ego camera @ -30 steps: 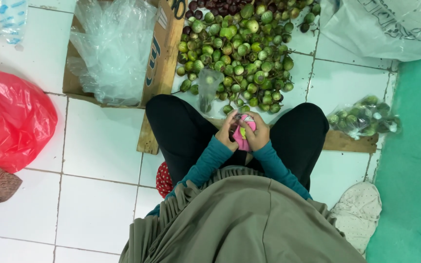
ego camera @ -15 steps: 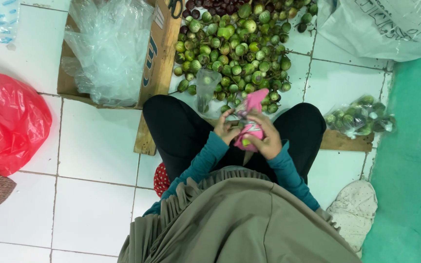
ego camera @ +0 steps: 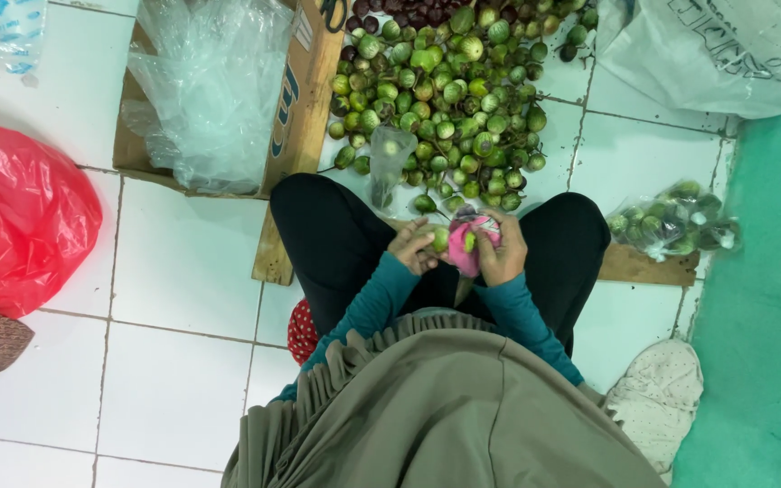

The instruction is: Packaging small green fruits into plastic bags while sitting on the floor

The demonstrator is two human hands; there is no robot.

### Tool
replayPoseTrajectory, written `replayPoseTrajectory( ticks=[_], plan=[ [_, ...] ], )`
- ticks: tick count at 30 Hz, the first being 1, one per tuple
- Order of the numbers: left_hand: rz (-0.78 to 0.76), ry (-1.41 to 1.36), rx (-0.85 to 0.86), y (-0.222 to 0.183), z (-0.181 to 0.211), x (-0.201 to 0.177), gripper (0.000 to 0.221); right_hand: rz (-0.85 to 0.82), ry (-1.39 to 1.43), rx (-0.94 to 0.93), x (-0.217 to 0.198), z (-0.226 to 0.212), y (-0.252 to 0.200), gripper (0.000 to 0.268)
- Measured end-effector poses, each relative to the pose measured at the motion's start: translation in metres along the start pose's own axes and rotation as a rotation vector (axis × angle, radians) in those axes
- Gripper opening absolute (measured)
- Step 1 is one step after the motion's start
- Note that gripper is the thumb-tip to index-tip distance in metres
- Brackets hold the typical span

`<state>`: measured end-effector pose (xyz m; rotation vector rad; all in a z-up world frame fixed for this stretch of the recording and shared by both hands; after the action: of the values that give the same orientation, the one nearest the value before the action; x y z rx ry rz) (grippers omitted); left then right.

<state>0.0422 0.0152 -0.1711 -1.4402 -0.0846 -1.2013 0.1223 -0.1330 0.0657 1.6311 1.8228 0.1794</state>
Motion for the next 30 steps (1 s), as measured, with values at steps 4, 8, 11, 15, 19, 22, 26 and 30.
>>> replayPoseTrajectory(
  ticks=[4,8,11,15,19,22,26,30],
  plan=[
    [0.13,-0.029,0.146,-0.038,0.062,-0.02,0.075,-0.232,-0.227,0.14,0.01,0.045,-0.028,0.045],
    [0.183,0.001,0.232,-0.062,0.102,-0.037,0.068,-0.877,-0.48,0.411,0.073,0.186,-0.16,0.059],
    [0.211,0.017,0.28,-0.063,0.102,-0.045,0.072,-0.996,-0.619,0.47,0.062,0.103,-0.101,0.051],
    [0.226,0.046,0.276,-0.059,0.092,-0.04,0.072,-0.648,-0.452,0.05,0.085,0.067,-0.044,0.041],
    [0.201,0.127,0.265,-0.055,0.086,-0.012,0.07,-0.491,0.115,-0.203,0.099,-0.05,0.029,0.046],
    [0.185,0.21,0.316,-0.061,0.109,0.01,0.066,-0.503,0.21,-0.205,0.112,-0.065,0.047,0.041],
    [0.279,0.604,0.52,-0.095,0.16,0.053,0.038,-0.434,0.278,-0.13,0.111,-0.058,0.08,0.04],
    [0.595,1.119,0.671,-0.132,0.222,0.085,0.039,-0.288,0.182,-0.006,0.114,-0.02,0.115,0.038]
  ],
)
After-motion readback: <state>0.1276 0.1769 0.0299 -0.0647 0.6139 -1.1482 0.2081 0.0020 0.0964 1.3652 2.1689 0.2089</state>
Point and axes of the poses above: each hand's wrist, its own y-axis towards the middle knuckle, its own x-axis out of the palm, z = x × y, the point moved 9 cm from there along y, towards the middle knuckle, and after that the axes turned 13 degrees about -x, right-handed, at the moved point
